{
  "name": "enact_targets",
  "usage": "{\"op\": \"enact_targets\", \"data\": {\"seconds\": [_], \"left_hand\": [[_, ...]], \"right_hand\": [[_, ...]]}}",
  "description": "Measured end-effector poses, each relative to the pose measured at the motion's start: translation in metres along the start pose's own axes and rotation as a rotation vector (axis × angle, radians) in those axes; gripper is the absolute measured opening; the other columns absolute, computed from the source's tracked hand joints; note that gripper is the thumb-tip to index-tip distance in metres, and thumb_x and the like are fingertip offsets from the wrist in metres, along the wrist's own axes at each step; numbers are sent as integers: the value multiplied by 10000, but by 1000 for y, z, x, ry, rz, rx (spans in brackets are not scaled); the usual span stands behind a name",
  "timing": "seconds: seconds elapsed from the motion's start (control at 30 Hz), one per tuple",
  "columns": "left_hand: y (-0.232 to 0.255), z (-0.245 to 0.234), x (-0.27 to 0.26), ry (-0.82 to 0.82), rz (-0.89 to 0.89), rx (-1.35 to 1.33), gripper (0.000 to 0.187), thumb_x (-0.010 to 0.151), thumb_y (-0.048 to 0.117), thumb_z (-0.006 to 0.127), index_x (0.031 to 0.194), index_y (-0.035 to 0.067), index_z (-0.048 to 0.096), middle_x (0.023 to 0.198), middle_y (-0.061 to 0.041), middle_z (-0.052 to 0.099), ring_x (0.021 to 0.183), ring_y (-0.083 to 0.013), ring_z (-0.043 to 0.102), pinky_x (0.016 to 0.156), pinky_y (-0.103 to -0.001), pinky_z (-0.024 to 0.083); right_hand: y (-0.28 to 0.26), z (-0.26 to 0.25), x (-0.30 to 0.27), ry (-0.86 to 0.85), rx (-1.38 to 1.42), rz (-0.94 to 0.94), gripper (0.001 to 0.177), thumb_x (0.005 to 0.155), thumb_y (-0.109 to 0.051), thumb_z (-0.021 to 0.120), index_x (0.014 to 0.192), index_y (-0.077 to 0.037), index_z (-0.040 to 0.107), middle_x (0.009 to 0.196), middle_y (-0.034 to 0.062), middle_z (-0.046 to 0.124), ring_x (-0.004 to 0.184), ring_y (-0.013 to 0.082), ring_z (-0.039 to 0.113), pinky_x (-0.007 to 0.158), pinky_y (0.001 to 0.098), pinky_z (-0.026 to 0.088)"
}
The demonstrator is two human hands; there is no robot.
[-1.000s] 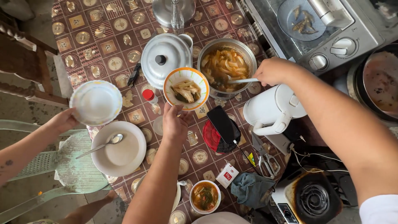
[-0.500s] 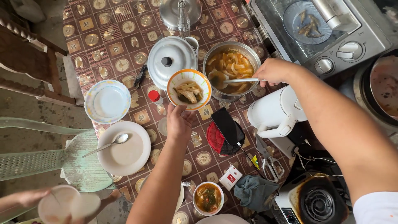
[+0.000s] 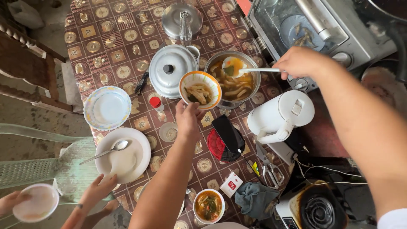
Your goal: Serving soup and rice into bowls from larger pots on a table.
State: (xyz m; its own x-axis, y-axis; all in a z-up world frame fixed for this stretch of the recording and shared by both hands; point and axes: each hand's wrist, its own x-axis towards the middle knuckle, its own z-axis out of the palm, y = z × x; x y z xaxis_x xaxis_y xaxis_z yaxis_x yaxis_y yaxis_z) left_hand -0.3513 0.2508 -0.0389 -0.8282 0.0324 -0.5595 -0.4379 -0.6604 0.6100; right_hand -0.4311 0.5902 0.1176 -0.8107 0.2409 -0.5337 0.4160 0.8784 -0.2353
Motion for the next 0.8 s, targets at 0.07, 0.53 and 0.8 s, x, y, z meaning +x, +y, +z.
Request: {"op": "enact_targets", "data": {"seconds": [0.07, 0.53, 0.8], "left_hand": [[1, 11, 1, 5, -7, 11, 413, 889, 65, 599, 1291, 54, 508, 1075, -106, 655, 823, -194, 664, 754, -306, 608], [-20, 33, 33, -222, -124, -25, 242, 931, 86, 554, 1161, 22, 591, 1022, -96, 660, 783, -226, 663, 682, -307, 572], [-8, -8, 25, -160, -81, -65, 318, 916, 77, 545, 1226, 114, 608, 1072, -43, 644, 829, -205, 637, 742, -320, 564]], "right_hand": [[-6, -13, -14, 23, -29, -11, 290, 948, -190, 597, 1121, -153, 826, 788, 63, 770, 532, 184, 552, 510, 355, 483], [-51, -11, -93, 324, -617, -191, 362, 941, -268, 596, 1230, -404, 765, 976, 136, 761, 889, 380, 721, 874, 506, 570], [-16, 34, -25, 301, -714, -23, 276, 963, -180, 569, 1118, -182, 796, 1135, 154, 749, 1038, 389, 718, 851, 524, 582]]}}
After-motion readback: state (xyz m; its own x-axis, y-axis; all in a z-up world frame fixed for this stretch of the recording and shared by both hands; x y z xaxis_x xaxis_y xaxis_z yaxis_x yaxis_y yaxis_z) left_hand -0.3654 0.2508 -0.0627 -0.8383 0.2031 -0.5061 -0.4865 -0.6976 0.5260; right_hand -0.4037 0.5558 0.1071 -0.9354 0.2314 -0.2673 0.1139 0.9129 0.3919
